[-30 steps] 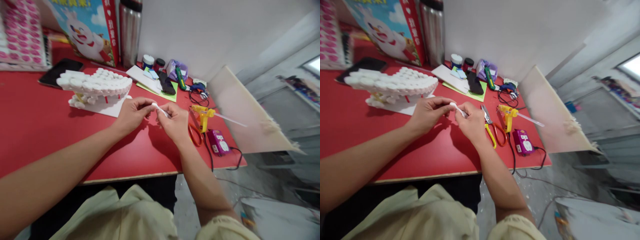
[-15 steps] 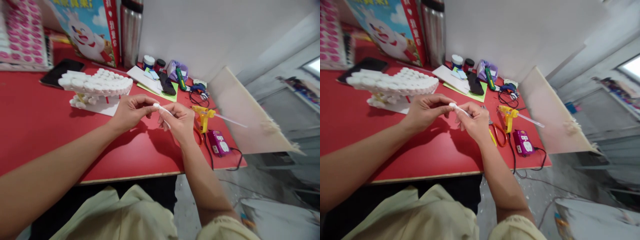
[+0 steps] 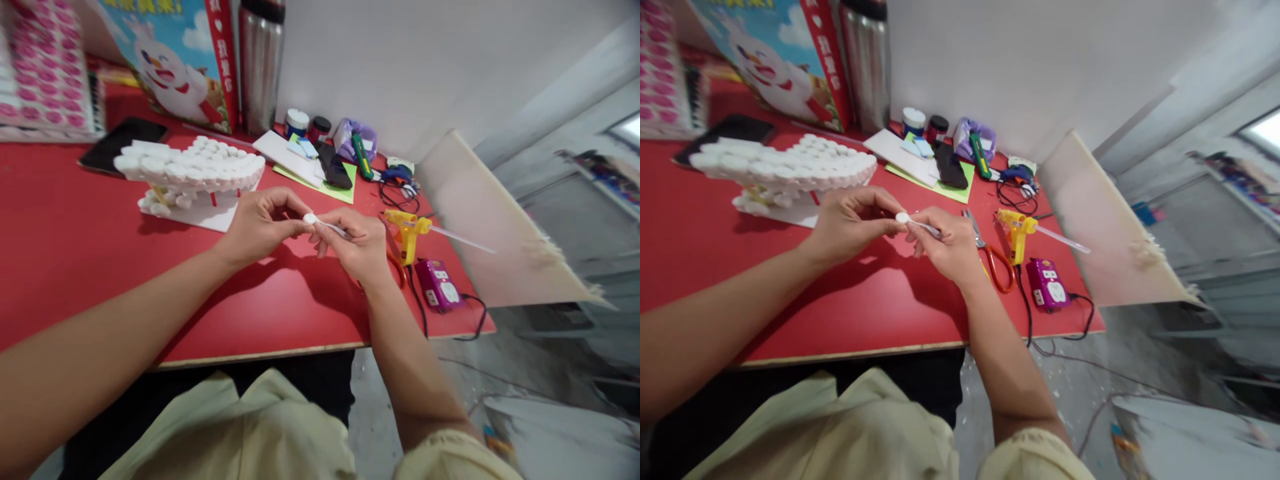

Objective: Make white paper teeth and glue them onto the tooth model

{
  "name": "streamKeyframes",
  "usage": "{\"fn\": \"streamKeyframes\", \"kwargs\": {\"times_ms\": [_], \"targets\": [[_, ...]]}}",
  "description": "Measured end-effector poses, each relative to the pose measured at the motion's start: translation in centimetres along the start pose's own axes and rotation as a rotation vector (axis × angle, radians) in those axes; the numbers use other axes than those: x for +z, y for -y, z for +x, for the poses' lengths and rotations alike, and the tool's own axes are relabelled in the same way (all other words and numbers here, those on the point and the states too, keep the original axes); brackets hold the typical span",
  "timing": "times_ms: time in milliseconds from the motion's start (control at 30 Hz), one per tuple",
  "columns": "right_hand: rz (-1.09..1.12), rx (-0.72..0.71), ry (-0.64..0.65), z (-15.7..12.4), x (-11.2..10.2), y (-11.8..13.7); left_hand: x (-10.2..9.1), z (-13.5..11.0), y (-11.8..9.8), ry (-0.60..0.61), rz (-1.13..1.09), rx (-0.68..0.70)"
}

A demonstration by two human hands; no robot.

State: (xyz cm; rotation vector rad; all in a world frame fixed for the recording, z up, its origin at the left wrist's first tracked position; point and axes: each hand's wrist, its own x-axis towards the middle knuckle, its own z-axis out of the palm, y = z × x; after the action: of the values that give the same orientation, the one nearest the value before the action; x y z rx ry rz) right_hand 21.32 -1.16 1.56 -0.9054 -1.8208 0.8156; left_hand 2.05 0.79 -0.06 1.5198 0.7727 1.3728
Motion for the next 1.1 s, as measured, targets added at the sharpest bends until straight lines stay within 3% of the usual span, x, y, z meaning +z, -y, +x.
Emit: {"fn": "streamKeyframes", "kwargs": {"times_ms": [333, 567, 700, 833, 967, 1100], "targets": [[0.040, 0.024, 0.049, 0.0, 0.0, 0.2, -0.1, 0.0, -0.2, 0.060, -0.035, -0.038], [-0.112, 0.020, -0.017, 0.0, 0.4, 0.1, 0.8, -0.3, 0.1, -0.061, -0.091, -0.114], [-0.058, 0.096, -0.057, 0.1, 0.8, -0.3, 0.7, -0.2, 0.3, -0.019, -0.088, -0.189], [-0.001, 0.140, -0.108, 0.2, 1.1, -0.3, 0.4, 0.0, 0.3, 0.032, -0.031, -0.176], [0.201, 0.283, -0.062, 0.9, 0.7, -0.1, 0.0, 0.3, 0.2, -0.008, 0.023, -0.103], [0.384, 0.514, 0.099, 1.8, -0.2, -0.5, -0.4, 0.5, 0.3, -0.002, 0.063, -0.077]]}}
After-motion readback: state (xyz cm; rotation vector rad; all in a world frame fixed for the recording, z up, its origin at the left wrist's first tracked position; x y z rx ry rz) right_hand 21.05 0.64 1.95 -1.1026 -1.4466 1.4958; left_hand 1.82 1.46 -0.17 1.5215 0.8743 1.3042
